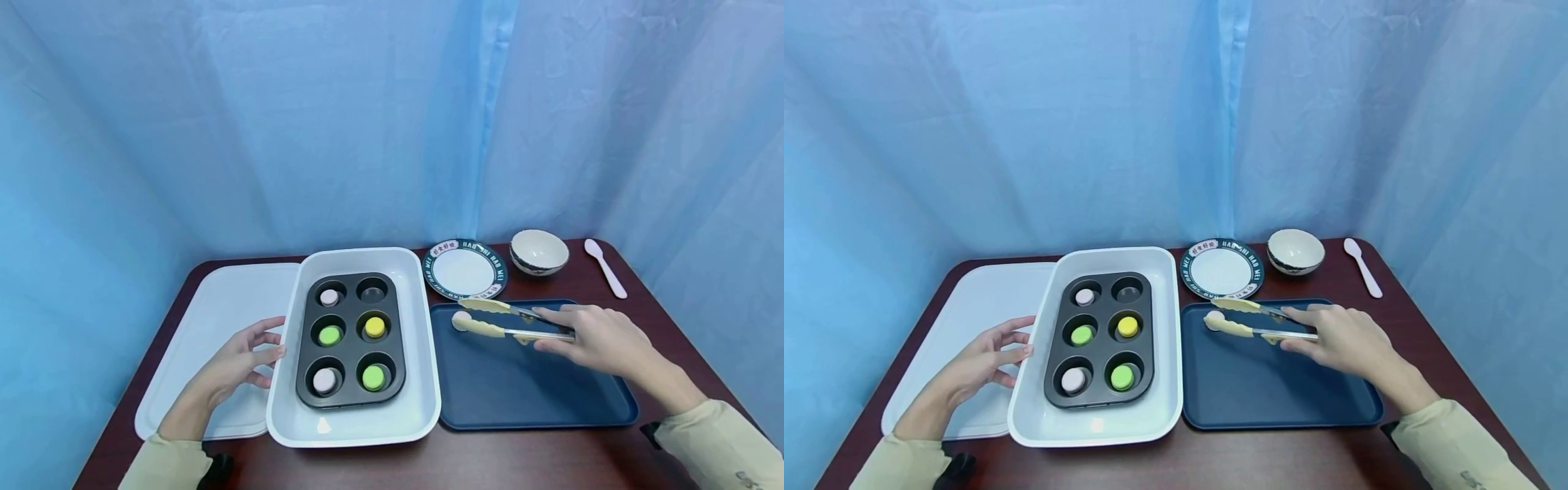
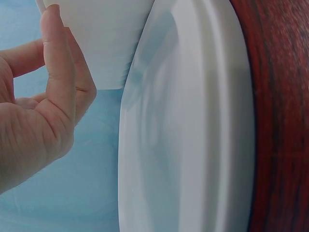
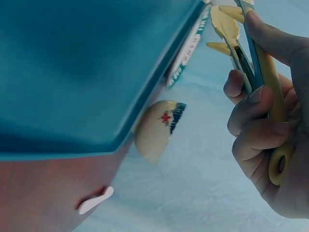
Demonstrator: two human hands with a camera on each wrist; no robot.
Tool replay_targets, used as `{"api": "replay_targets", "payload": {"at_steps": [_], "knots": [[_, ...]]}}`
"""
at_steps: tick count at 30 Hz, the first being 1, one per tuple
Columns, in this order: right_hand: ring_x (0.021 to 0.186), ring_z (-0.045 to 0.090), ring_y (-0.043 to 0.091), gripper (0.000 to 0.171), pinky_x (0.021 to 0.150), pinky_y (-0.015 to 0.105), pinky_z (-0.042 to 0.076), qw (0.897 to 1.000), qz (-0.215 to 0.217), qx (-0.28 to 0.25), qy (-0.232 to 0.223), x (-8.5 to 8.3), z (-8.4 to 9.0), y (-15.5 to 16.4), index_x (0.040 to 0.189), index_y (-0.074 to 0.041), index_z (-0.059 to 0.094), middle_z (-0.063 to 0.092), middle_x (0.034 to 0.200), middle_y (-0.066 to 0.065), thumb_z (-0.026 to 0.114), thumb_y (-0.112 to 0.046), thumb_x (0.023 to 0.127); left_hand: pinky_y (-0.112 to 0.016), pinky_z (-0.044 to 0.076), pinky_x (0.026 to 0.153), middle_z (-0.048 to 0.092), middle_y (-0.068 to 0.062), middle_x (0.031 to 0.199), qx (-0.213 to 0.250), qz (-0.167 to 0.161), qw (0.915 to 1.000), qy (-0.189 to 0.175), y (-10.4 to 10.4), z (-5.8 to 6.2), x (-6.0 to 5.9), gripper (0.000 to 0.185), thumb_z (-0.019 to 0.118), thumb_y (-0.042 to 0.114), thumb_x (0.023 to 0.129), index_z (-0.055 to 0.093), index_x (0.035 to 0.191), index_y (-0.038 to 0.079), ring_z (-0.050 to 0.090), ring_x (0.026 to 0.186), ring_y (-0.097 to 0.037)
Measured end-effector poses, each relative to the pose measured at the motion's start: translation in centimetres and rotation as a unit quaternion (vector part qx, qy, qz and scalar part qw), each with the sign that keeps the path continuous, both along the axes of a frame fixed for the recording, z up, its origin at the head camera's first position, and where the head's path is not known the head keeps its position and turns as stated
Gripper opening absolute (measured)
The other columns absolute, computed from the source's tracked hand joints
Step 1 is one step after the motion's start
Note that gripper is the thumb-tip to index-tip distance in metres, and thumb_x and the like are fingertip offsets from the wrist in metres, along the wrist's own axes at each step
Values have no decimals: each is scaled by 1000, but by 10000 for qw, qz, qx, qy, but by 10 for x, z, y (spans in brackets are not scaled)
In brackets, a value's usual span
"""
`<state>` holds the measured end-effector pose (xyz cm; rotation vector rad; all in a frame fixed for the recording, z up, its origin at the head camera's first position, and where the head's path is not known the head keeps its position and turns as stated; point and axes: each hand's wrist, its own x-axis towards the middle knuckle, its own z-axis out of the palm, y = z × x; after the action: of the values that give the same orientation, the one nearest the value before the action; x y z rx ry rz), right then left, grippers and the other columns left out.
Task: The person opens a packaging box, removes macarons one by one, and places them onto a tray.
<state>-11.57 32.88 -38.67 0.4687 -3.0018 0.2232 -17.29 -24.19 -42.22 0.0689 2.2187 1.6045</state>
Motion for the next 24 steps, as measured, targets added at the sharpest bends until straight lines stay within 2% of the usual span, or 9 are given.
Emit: {"api": "replay_targets", "payload": {"at_steps": [5, 11, 18, 22, 24], "knots": [[52, 37, 4, 63, 41, 23, 30, 9991, 185, -174, 329, -5, 14, -9, 134, -21, 69, 44, 68, -11, 74, -60, 85, -45, 63, 65, 53, -23, 127, 50, 14, 10000, -54, -1, 2, 0, 68, 69, 16, 96, 36, 155, 8, 63, 88, -28], [50, 33, 5, 61, 40, 23, 27, 9963, 496, -138, 683, -20, 36, -31, 135, -22, 69, 39, 65, -11, 76, -57, 85, -45, 63, 65, 52, -24, 128, 103, -26, 9999, -112, 1, 3, 0, 68, 69, 15, 97, 35, 155, 8, 64, 88, -28], [53, 38, 8, 64, 44, 26, 31, 9934, 935, -15, 663, -53, 63, -75, 136, -18, 67, 52, 71, -8, 77, -56, 85, -45, 63, 65, 52, -23, 128, 78, -30, 9999, -137, 0, 4, 0, 69, 69, 15, 97, 35, 156, 8, 64, 87, -28], [53, 42, 10, 65, 43, 27, 32, 9902, 1273, 120, 559, -76, 68, -104, 138, -17, 65, 61, 75, -2, 77, -54, 86, -45, 63, 65, 52, -23, 128, 88, -33, 9999, -133, 1, 4, 0, 68, 69, 15, 97, 35, 155, 8, 64, 88, -28], [53, 45, 10, 63, 41, 28, 33, 9885, 1413, 177, 508, -86, 69, -119, 138, -18, 66, 68, 84, 1, 77, -53, 86, -45, 63, 66, 52, -23, 129, 94, -35, 9998, -142, 1, 4, 0, 68, 69, 16, 97, 35, 155, 8, 64, 88, -28]]}}
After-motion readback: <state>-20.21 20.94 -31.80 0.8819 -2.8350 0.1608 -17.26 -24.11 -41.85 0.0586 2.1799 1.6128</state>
